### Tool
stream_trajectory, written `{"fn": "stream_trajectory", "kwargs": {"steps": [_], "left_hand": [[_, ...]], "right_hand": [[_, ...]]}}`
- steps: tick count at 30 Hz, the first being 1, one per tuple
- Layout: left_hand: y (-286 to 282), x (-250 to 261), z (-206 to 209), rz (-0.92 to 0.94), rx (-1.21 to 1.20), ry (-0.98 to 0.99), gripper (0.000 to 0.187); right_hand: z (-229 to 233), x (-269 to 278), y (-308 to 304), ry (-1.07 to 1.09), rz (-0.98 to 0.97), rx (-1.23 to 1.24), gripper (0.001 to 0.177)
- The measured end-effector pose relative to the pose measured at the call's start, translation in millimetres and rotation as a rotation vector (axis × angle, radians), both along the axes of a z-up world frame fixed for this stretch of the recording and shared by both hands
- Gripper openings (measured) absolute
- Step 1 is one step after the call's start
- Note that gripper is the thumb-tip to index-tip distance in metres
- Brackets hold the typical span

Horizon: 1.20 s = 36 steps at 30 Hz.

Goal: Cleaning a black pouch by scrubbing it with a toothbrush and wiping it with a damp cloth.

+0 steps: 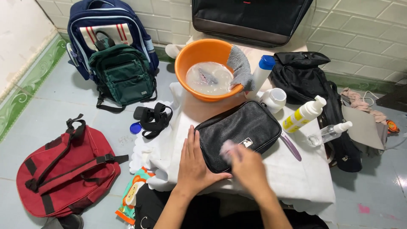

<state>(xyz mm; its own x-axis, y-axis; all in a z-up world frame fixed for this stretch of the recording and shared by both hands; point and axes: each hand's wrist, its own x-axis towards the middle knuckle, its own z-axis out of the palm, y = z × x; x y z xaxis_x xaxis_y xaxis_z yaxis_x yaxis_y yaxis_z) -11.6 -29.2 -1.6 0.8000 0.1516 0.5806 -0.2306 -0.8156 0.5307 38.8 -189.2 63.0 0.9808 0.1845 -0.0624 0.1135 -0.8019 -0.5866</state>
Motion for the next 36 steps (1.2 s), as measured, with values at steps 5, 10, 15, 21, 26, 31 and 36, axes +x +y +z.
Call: {"fn": "stream_trajectory", "kwargs": {"steps": [5, 10, 15, 21, 26, 31, 36], "left_hand": [[3, 1, 2, -0.001, 0.022, 0.027, 0.126], [0, 0, -1, -0.004, -0.008, 0.034, 0.159], [1, 1, 6, 0.005, -0.012, 0.030, 0.159], [2, 0, 7, -0.021, -0.173, 0.065, 0.154], [-5, -16, 19, -0.041, -0.355, -0.057, 0.127], [-31, -30, 70, -0.229, -0.438, -0.135, 0.093], [-33, -36, 93, -0.368, -0.209, -0.171, 0.013]], "right_hand": [[46, -30, -15, 0.455, 0.491, 0.004, 0.018], [27, -36, -60, 0.772, 0.430, 0.440, 0.018], [-12, -34, -89, 0.739, 0.011, 0.924, 0.031], [-10, -31, -84, 0.711, 0.011, 1.067, 0.026], [-8, -39, -81, 0.715, 0.039, 1.385, 0.028], [-7, -42, -77, 0.687, 0.253, 1.528, 0.061], [-9, -48, -88, 0.585, 0.029, 1.159, 0.038]]}}
